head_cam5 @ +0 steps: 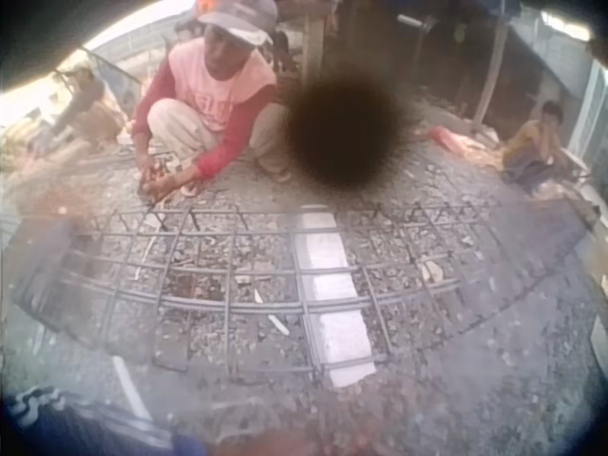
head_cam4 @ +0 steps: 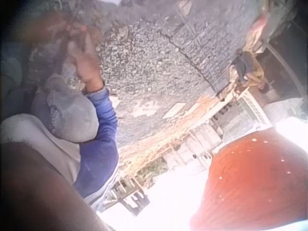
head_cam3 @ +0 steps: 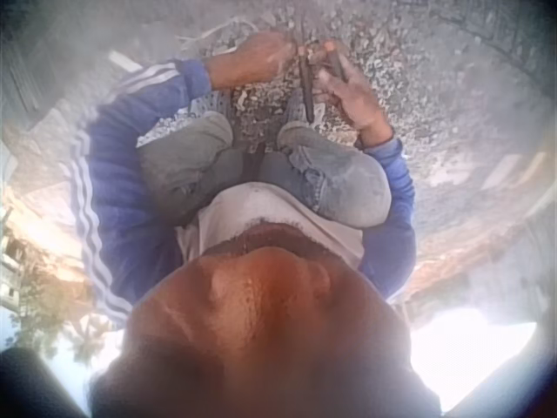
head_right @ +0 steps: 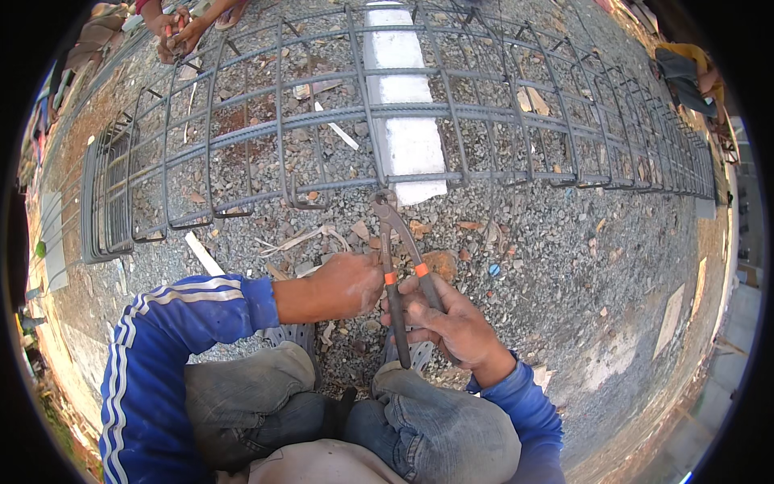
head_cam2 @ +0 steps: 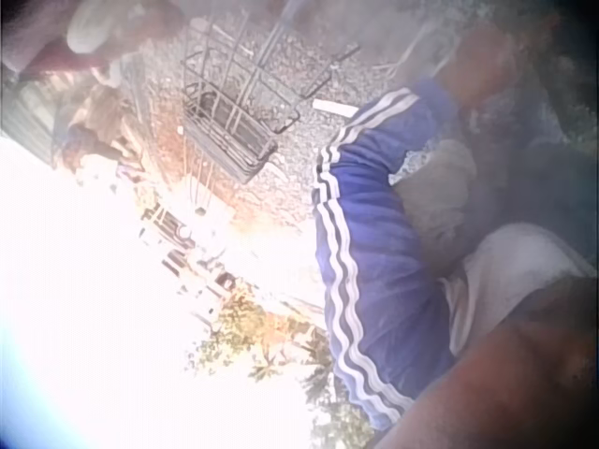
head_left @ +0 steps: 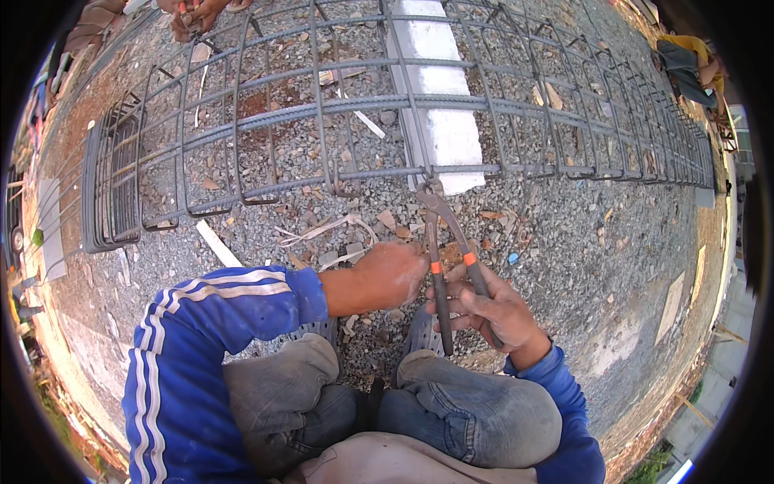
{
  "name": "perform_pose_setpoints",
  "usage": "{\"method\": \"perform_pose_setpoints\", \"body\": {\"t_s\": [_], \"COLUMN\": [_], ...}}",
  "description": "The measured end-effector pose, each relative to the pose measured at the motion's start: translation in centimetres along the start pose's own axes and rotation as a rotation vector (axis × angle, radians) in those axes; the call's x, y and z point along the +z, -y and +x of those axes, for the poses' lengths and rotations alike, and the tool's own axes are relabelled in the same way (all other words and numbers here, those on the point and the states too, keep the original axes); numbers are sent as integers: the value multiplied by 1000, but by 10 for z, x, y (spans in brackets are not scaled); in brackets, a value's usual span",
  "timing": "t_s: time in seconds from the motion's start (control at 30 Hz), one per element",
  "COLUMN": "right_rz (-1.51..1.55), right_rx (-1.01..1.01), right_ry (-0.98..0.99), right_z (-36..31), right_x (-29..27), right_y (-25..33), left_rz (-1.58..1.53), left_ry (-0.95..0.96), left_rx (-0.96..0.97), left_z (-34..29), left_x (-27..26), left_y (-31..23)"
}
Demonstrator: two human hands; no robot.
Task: The person ties together metal rebar components using wire and pliers to assemble a structural reinforcement cage.
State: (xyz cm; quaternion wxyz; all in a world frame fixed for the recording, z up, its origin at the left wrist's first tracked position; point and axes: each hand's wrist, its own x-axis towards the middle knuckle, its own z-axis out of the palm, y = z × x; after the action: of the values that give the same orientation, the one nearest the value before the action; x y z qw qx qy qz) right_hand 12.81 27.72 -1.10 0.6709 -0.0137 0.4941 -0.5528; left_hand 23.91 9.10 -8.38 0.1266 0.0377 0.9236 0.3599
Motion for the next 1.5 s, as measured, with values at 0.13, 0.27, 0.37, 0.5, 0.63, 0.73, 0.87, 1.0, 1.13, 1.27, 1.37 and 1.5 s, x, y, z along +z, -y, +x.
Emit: {"method": "perform_pose_setpoints", "body": {"t_s": [0.13,0.27,0.37,0.5,0.63,0.73,0.87,1.0,1.13,1.27,1.37,1.5], "right_rz": [11,-120,-302,-408,-575,-761,-492,226,491,356,-325,-930], "right_rx": [18,-39,-86,-93,-68,-318,-288,76,153,156,-32,-406], "right_ry": [-5,-59,-110,-232,-247,-316,-216,263,424,366,28,-405], "right_z": [1,2,4,8,19,56,62,30,32,32,26,36], "right_x": [-5,-4,-4,8,1,-14,-10,-11,-22,-25,-20,-16], "right_y": [-4,-8,-10,-16,-24,-70,-72,-39,-48,-54,-42,-64], "left_rz": [32,7,6,-111,-153,-180,-543,-1109,-1378,-1602,-1626,-1349], "left_ry": [-21,-17,-13,-1,-121,-201,-415,-158,-191,-403,-636,-873], "left_rx": [-2,10,32,88,292,363,-32,-560,-514,-469,-541,-601], "left_z": [1,2,5,3,-17,-34,-45,-35,16,46,55,66], "left_x": [-1,-2,3,-3,-28,-19,-22,-33,-21,5,22,35], "left_y": [-2,-1,2,1,12,33,20,23,-15,-29,-38,-35]}}
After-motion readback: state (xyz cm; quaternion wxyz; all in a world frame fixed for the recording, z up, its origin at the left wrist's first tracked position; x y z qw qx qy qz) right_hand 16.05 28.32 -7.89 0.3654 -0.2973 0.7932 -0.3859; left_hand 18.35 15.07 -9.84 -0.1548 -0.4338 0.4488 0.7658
